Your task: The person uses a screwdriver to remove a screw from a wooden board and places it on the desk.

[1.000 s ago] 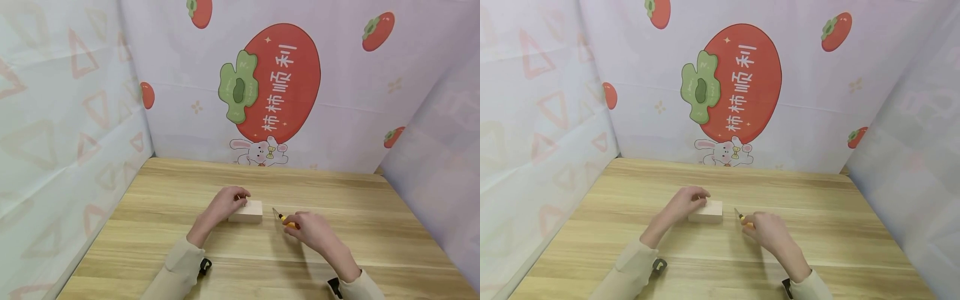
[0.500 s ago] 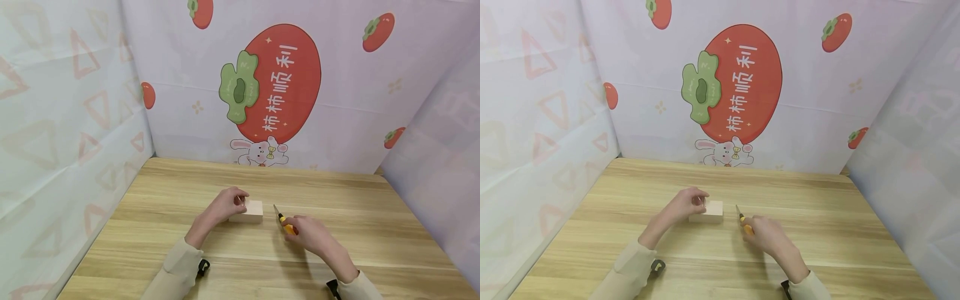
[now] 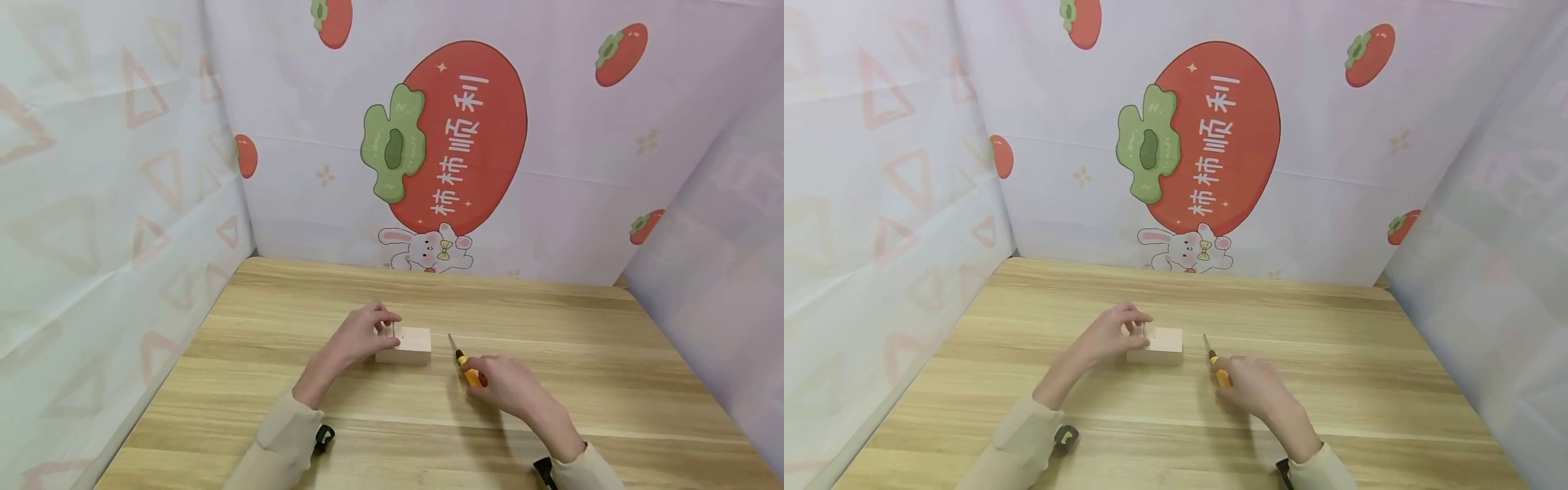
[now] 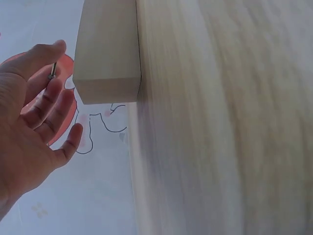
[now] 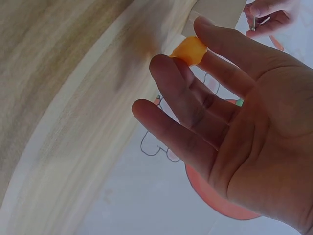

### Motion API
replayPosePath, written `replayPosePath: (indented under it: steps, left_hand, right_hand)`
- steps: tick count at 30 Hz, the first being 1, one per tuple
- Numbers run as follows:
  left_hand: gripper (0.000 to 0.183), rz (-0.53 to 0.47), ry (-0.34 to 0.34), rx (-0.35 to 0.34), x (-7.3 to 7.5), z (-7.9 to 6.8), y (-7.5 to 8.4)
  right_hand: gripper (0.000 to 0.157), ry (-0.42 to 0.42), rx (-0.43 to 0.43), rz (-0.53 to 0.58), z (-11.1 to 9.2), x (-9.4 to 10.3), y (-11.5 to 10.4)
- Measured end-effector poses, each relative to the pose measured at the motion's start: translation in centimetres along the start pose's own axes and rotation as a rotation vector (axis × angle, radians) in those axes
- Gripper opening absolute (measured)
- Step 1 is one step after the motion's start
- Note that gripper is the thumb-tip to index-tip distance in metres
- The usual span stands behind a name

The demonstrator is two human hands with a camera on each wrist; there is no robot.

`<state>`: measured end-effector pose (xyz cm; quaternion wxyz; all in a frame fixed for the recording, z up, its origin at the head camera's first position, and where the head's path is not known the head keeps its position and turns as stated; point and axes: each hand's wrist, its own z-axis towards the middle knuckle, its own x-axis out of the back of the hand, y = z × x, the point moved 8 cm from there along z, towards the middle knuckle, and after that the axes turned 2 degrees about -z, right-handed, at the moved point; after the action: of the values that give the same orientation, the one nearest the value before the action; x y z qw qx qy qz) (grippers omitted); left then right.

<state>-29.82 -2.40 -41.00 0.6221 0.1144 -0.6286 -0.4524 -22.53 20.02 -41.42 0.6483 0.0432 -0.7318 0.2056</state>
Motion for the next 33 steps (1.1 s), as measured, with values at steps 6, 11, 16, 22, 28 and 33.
replayPosePath:
  steps: [6,11,16,22,28,33]
  left_hand:
    - [0.041,0.043,0.042,-0.003,1.1,-0.6,-0.2]
    - [0.041,0.068,0.049,0.017,1.9,-1.1,-1.1]
    - [0.041,0.046,0.028,0.035,2.4,-1.5,-2.2]
    - [0.041,0.032,0.011,0.058,2.9,-2.2,-3.1]
    - [0.036,0.043,-0.112,0.153,2.4,-2.9,-3.7]
    - [0.035,0.140,-0.196,0.164,1.9,-3.6,-4.1]
  right_hand:
    - [0.029,-0.028,-0.012,0.003,0.0,-0.4,0.1]
    - [0.030,-0.029,-0.018,0.007,0.1,-0.5,0.2]
    - [0.030,-0.031,-0.015,0.021,0.1,-0.6,0.2]
    - [0.031,-0.047,-0.028,0.044,0.1,-0.8,0.4]
    - [0.032,-0.047,-0.030,0.049,0.1,-0.8,0.4]
    - [0.033,-0.038,-0.010,0.051,0.1,-0.9,0.2]
